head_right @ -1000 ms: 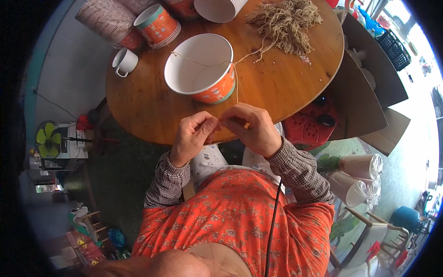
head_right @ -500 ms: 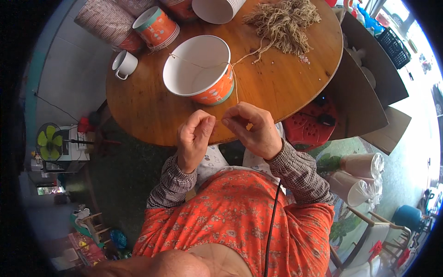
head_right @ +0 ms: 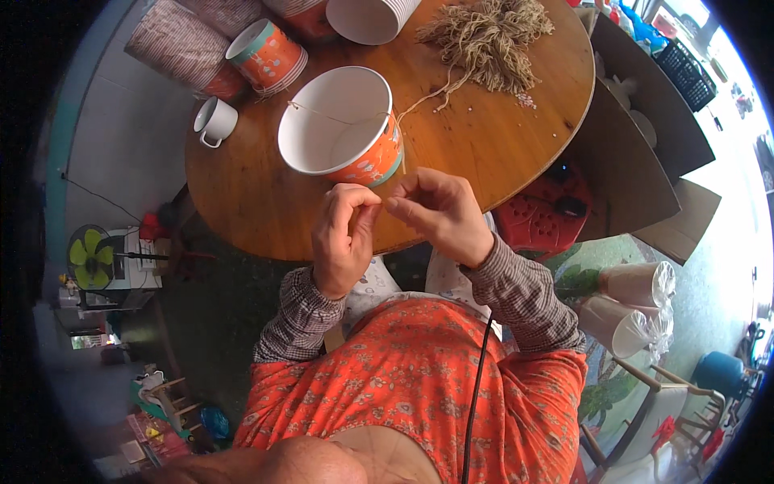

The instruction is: Assembling cup phones by threading string through the bottom of paper cups and tying knots inside to secure them.

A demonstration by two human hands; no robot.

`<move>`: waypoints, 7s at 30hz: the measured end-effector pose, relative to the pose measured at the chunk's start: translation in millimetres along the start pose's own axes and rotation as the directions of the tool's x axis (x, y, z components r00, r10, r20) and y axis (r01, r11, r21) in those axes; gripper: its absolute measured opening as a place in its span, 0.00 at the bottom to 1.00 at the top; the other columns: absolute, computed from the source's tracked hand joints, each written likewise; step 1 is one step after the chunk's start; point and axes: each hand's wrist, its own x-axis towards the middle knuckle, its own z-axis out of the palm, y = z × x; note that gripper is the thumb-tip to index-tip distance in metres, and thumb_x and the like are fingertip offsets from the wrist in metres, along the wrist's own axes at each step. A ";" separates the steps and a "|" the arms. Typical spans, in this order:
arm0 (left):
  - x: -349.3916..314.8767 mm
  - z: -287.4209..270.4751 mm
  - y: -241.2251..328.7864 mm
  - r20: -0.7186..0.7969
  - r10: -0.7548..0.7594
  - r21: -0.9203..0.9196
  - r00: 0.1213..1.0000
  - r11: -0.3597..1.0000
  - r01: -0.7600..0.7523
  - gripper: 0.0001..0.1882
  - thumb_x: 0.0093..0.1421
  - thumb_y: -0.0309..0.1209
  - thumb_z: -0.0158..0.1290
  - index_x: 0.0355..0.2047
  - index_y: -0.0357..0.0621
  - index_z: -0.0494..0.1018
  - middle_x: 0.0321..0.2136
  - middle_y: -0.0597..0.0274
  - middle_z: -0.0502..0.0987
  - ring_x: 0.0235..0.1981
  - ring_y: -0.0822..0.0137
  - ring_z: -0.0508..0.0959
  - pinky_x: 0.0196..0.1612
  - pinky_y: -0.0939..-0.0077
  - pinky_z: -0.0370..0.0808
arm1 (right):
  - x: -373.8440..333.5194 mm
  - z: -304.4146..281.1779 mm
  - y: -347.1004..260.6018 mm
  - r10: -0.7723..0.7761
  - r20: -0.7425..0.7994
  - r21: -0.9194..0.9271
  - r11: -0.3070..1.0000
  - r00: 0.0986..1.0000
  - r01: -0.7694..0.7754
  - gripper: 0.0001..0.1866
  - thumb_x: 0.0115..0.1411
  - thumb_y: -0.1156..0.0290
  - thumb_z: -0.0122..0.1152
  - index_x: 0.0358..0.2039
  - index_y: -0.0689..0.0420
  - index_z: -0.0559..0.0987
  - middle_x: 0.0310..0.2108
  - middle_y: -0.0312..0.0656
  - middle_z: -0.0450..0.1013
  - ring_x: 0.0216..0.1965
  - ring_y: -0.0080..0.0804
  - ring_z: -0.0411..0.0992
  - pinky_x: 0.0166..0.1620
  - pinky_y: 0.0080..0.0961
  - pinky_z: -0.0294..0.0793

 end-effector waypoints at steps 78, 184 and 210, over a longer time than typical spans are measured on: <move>13.7 -82.2 -22.5 0.091 -0.117 -0.113 0.989 0.986 0.126 0.08 0.56 0.19 0.56 0.37 0.39 0.73 0.30 0.57 0.77 0.32 0.64 0.80 0.35 0.76 0.76 | 23.4 30.8 -33.1 -0.439 0.106 -0.461 0.773 0.892 0.436 0.11 0.52 0.85 0.58 0.38 0.64 0.77 0.38 0.47 0.75 0.37 0.39 0.75 0.42 0.25 0.73; 21.4 -92.5 -43.3 0.218 -0.447 -0.453 0.867 0.741 0.496 0.08 0.63 0.30 0.55 0.35 0.35 0.77 0.26 0.71 0.76 0.25 0.84 0.70 0.27 0.89 0.67 | 69.6 48.0 -28.8 -0.685 0.332 -0.594 0.383 0.649 0.708 0.09 0.49 0.76 0.67 0.31 0.54 0.78 0.32 0.36 0.74 0.40 0.36 0.71 0.50 0.34 0.67; 14.3 -90.8 -44.9 0.168 -0.429 -0.662 0.887 0.618 0.424 0.09 0.63 0.29 0.53 0.38 0.35 0.77 0.33 0.66 0.79 0.34 0.80 0.76 0.40 0.87 0.72 | 64.8 80.3 -21.7 -0.339 0.095 -0.309 0.884 0.936 0.352 0.05 0.55 0.74 0.65 0.32 0.58 0.80 0.31 0.40 0.77 0.36 0.35 0.75 0.44 0.28 0.73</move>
